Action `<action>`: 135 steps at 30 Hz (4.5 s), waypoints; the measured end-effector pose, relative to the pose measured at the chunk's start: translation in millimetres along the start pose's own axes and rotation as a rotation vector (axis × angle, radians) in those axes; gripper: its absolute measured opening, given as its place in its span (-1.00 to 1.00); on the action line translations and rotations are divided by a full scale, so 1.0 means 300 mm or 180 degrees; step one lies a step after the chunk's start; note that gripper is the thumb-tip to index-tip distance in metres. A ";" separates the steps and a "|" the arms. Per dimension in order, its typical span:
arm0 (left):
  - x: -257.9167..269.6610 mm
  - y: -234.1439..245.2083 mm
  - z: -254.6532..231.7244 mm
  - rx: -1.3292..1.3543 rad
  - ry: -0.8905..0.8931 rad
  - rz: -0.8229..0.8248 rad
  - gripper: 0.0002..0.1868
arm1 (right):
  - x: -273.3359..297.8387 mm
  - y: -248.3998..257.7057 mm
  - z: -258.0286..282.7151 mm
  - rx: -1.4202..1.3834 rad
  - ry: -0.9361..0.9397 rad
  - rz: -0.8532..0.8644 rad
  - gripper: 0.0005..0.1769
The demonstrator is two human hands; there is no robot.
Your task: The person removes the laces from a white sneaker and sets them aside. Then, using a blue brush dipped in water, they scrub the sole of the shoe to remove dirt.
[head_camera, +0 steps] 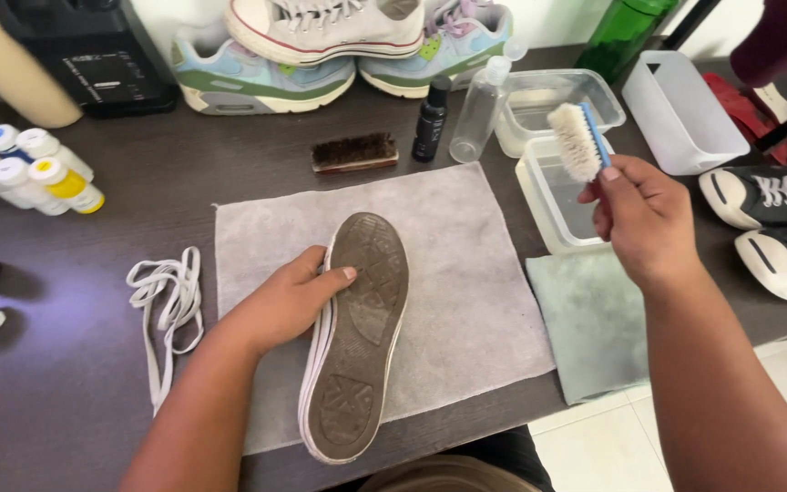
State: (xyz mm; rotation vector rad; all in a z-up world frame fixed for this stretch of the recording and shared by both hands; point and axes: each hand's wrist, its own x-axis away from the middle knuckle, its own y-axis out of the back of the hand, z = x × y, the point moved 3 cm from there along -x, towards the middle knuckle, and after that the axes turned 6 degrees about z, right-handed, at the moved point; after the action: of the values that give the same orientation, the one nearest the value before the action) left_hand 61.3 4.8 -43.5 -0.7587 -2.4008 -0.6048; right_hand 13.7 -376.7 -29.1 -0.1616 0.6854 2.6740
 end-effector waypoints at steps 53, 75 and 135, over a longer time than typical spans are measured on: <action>-0.091 -0.010 0.033 0.0721 0.0129 -0.0052 -0.58 | -0.089 0.078 -0.199 0.3159 -0.0691 0.0251 -0.60; -0.115 0.006 0.085 0.0632 -0.0178 -0.0004 -0.68 | -0.107 0.182 0.049 0.2388 -0.0463 -0.0398 -0.64; -0.141 -0.008 0.076 0.1290 0.0025 0.0013 -0.47 | -0.109 0.118 -0.210 0.1038 0.1340 -0.1059 -0.76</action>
State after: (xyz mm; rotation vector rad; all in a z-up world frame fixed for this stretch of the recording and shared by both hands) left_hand 81.0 -0.4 -87.1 -0.5819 -2.4021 -0.1078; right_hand 31.4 -446.6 -62.0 -0.6959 1.1013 2.1906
